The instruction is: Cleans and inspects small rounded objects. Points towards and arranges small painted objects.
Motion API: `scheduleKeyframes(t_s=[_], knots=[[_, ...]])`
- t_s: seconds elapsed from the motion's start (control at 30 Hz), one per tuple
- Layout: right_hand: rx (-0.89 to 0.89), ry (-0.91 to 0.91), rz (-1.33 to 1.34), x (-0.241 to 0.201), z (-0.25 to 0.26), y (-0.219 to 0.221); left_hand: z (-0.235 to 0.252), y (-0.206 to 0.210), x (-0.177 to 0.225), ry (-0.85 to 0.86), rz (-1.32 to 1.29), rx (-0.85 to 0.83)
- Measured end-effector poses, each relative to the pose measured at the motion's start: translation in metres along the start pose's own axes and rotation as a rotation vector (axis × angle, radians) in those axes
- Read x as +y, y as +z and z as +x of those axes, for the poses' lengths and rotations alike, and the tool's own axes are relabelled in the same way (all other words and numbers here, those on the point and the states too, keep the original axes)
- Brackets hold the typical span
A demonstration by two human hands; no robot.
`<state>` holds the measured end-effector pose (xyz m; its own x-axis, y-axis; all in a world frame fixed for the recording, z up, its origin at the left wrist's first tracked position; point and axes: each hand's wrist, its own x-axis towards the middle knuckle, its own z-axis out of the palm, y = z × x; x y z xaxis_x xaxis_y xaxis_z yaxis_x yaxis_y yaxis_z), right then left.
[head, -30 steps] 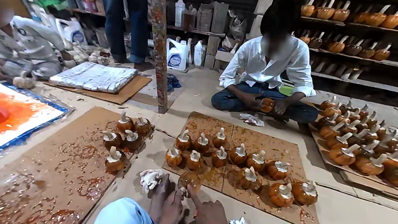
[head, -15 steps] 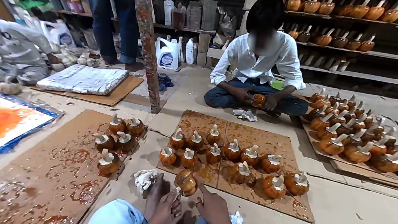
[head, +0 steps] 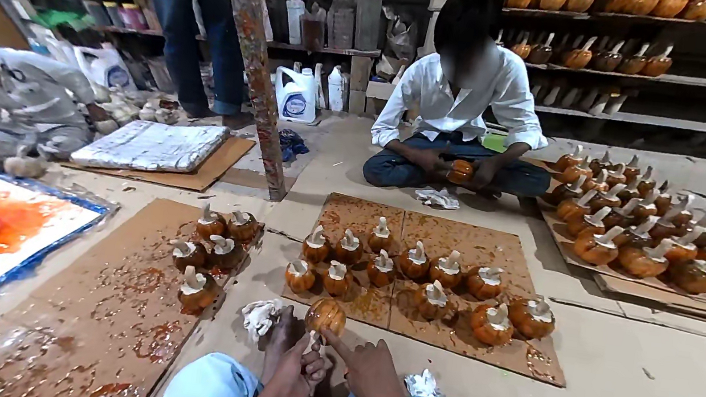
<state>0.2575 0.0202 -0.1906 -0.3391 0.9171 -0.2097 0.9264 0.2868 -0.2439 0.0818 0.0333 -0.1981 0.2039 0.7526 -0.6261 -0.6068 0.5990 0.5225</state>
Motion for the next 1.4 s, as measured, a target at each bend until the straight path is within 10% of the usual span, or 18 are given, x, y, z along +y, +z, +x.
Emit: scheduleKeyframes(t_s=[0.27,0.6,1.03,1.4], knots=[[0.078,-0.011,-0.014,0.012,-0.002,-0.007,-0.002,-0.006,0.001,-0.067,-0.045,-0.154],[-0.142,0.121,0.622,0.03,0.015,-0.01,-0.004,-0.009,0.002,-0.105,-0.122,-0.272],[0.093,-0.042,-0.058,0.008,0.0,0.002,-0.002,-0.011,0.004,-0.155,-0.405,-0.355],[-0.035,0.139,0.613,0.022,0.009,-0.029,-0.008,-0.013,0.005,-0.176,-0.244,-0.568]])
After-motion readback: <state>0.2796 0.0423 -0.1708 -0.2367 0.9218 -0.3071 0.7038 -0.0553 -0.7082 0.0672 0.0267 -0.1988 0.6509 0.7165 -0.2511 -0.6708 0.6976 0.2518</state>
